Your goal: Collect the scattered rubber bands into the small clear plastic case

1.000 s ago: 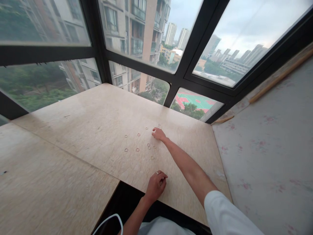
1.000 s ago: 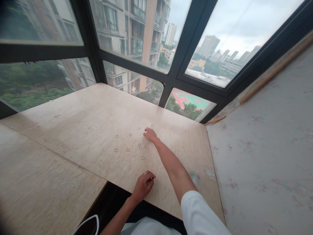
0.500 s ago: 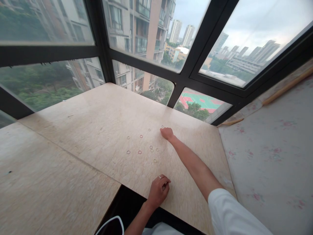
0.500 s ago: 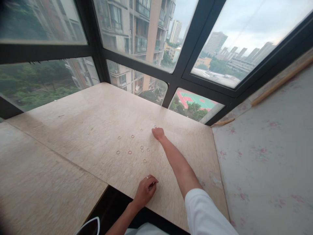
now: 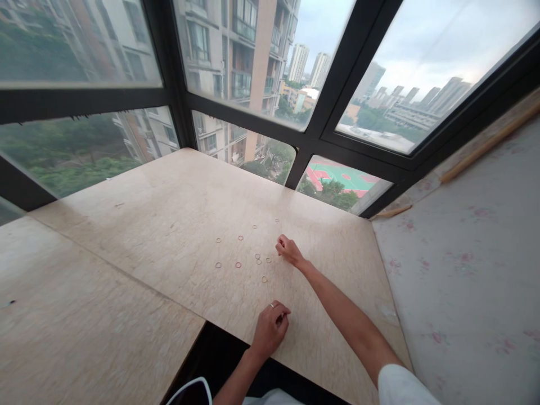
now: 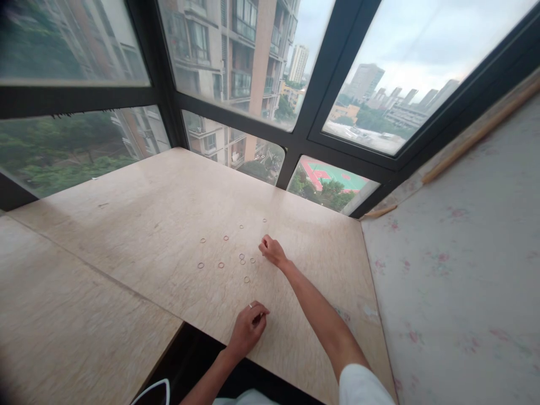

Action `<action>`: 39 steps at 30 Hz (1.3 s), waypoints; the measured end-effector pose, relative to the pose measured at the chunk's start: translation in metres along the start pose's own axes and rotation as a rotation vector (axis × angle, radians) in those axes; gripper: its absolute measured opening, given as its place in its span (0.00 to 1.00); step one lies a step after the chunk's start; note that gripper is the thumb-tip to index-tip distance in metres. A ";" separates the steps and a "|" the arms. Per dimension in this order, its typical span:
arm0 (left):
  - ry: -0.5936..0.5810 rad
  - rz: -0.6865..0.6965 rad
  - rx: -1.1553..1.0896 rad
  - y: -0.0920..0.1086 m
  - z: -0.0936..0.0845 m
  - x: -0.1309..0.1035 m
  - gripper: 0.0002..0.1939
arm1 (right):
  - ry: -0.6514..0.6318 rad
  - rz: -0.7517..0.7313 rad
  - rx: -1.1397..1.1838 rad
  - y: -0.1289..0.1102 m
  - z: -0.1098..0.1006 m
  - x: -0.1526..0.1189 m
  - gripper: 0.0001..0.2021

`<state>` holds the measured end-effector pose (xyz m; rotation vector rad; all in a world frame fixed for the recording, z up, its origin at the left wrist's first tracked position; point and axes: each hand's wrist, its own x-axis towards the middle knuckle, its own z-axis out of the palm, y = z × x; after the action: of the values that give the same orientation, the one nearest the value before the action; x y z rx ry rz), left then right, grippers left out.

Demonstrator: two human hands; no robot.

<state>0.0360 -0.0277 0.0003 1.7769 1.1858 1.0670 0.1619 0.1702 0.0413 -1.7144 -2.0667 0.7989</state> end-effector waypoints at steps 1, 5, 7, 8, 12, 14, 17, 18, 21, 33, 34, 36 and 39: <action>-0.001 0.000 0.000 0.000 0.000 0.000 0.11 | 0.021 0.015 0.089 0.003 0.001 -0.013 0.10; -0.014 -0.006 0.004 0.004 -0.002 0.001 0.10 | 0.110 0.076 0.424 0.015 -0.002 -0.066 0.12; -0.032 -0.011 0.012 0.006 -0.004 0.002 0.10 | 0.164 0.112 0.562 0.021 -0.006 -0.092 0.14; -0.040 -0.012 0.016 0.007 -0.004 0.003 0.10 | 0.197 0.131 0.623 0.023 -0.009 -0.105 0.16; -0.058 0.000 0.025 0.008 -0.005 0.003 0.10 | 0.356 0.215 0.806 0.034 -0.020 -0.150 0.19; -0.061 0.011 0.029 0.007 -0.005 0.004 0.10 | 0.421 0.253 0.861 0.040 -0.026 -0.169 0.20; -0.066 0.024 0.036 0.006 -0.005 0.004 0.10 | 0.491 0.297 0.906 0.048 -0.035 -0.196 0.20; -0.068 0.025 0.038 0.006 -0.005 0.004 0.09 | 0.511 0.310 0.912 0.051 -0.038 -0.204 0.21; -0.067 0.024 0.045 0.007 -0.006 0.004 0.09 | 0.575 0.350 0.910 0.062 -0.048 -0.228 0.21; -0.036 0.049 0.150 0.009 -0.005 0.007 0.09 | 0.771 0.515 0.731 0.128 -0.076 -0.305 0.23; -0.030 0.050 0.157 0.009 -0.005 0.007 0.09 | 0.762 0.518 0.718 0.132 -0.077 -0.306 0.23; -0.025 0.049 0.172 0.009 -0.005 0.007 0.09 | 0.745 0.516 0.689 0.138 -0.077 -0.306 0.23; -0.024 0.046 0.193 0.011 -0.005 0.006 0.09 | 0.709 0.502 0.634 0.144 -0.079 -0.301 0.22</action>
<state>0.0368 -0.0248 0.0130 1.9668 1.2749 0.9823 0.3851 -0.0896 0.0432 -1.7745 -0.8164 0.7176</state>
